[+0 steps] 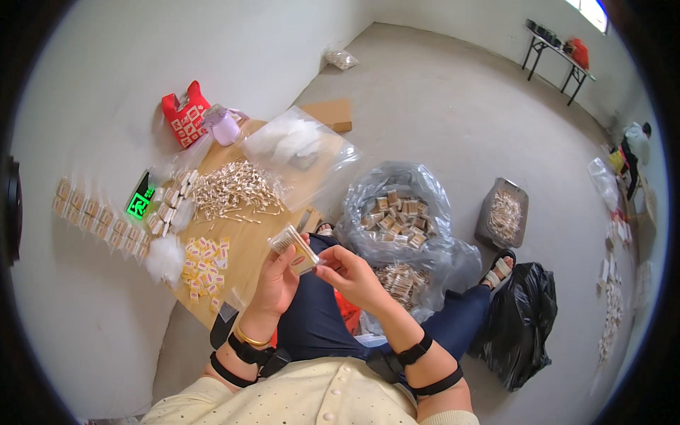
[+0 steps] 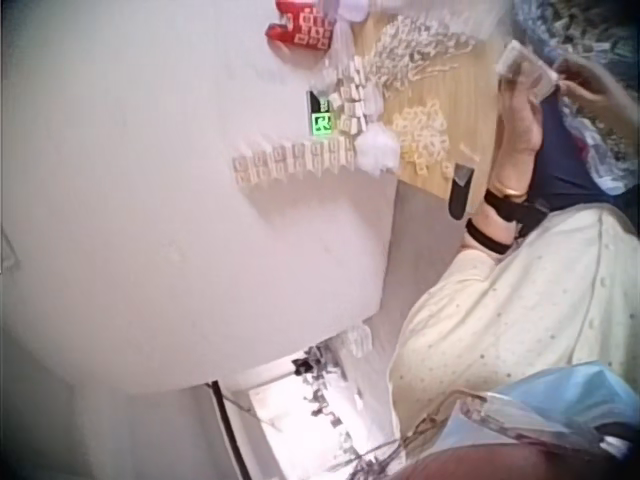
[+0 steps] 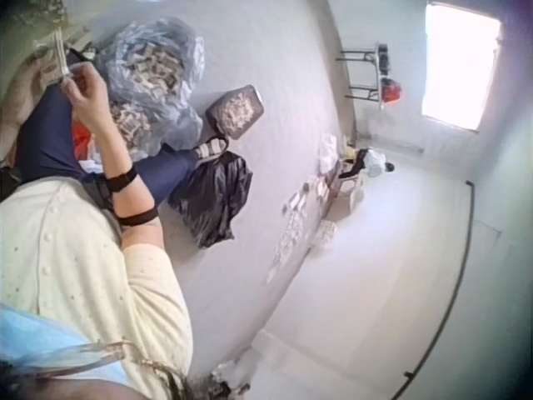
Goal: The person sits on the floor and packs small wooden sticks into clear plastic bags. They place a yellow label on each bag and arrange the finished packages on a low wooden table. The person repeatedly picks up sticks, fills bags, and organizes the output.
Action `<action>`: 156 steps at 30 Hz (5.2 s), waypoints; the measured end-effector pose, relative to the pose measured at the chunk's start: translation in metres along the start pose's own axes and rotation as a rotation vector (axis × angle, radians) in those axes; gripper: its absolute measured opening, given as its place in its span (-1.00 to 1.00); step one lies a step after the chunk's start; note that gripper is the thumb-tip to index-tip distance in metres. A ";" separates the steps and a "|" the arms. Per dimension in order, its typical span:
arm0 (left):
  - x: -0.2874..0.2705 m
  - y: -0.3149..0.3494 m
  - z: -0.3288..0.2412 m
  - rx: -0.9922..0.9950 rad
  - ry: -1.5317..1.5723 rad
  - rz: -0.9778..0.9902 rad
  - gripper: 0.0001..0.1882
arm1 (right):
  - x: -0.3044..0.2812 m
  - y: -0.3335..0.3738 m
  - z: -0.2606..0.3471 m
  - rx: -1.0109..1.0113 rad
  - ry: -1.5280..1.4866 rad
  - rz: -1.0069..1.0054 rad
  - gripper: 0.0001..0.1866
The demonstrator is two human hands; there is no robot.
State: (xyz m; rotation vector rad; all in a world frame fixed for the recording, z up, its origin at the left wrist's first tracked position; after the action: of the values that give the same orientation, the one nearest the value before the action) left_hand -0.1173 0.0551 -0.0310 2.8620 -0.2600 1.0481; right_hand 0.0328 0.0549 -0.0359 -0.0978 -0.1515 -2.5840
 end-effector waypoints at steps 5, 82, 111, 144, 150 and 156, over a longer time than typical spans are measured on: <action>0.006 0.001 0.014 -0.019 0.008 0.012 -0.63 | -0.021 0.014 0.001 -0.187 -0.149 -0.177 -0.92; 0.028 -0.014 -0.048 0.492 -1.264 -0.244 -0.74 | -0.009 -0.025 0.022 -0.371 0.053 -0.551 -0.74; 0.008 -0.018 -0.035 0.305 -0.747 -0.165 -0.69 | -0.011 -0.030 0.011 -0.323 0.066 -0.625 -0.72; -0.290 0.078 -0.138 -0.049 -1.479 -0.817 -0.60 | -0.048 -0.031 -0.064 -0.183 -0.336 -0.586 -0.77; -0.293 0.085 -0.161 -0.069 -1.733 -0.918 -0.65 | -0.058 -0.012 -0.065 -0.119 -0.343 -0.665 -0.76; -0.263 0.107 -0.183 -0.039 -1.740 -0.970 -0.71 | -0.065 -0.005 -0.073 -0.104 -0.316 -0.651 -0.75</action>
State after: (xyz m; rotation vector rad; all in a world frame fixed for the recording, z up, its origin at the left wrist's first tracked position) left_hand -0.4505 0.0089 -0.0597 2.3236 0.8785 -1.5159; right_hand 0.0823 0.0834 -0.1149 -0.5828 -0.1875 -3.2075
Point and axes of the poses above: each hand's wrist, its own y-axis away from the middle knuckle, its own x-axis out of the palm, z = x × y, the point moved 6 cm from there along -y, towards the middle knuckle, and after that the axes turned 8 degrees about z, right-handed, at the moved point
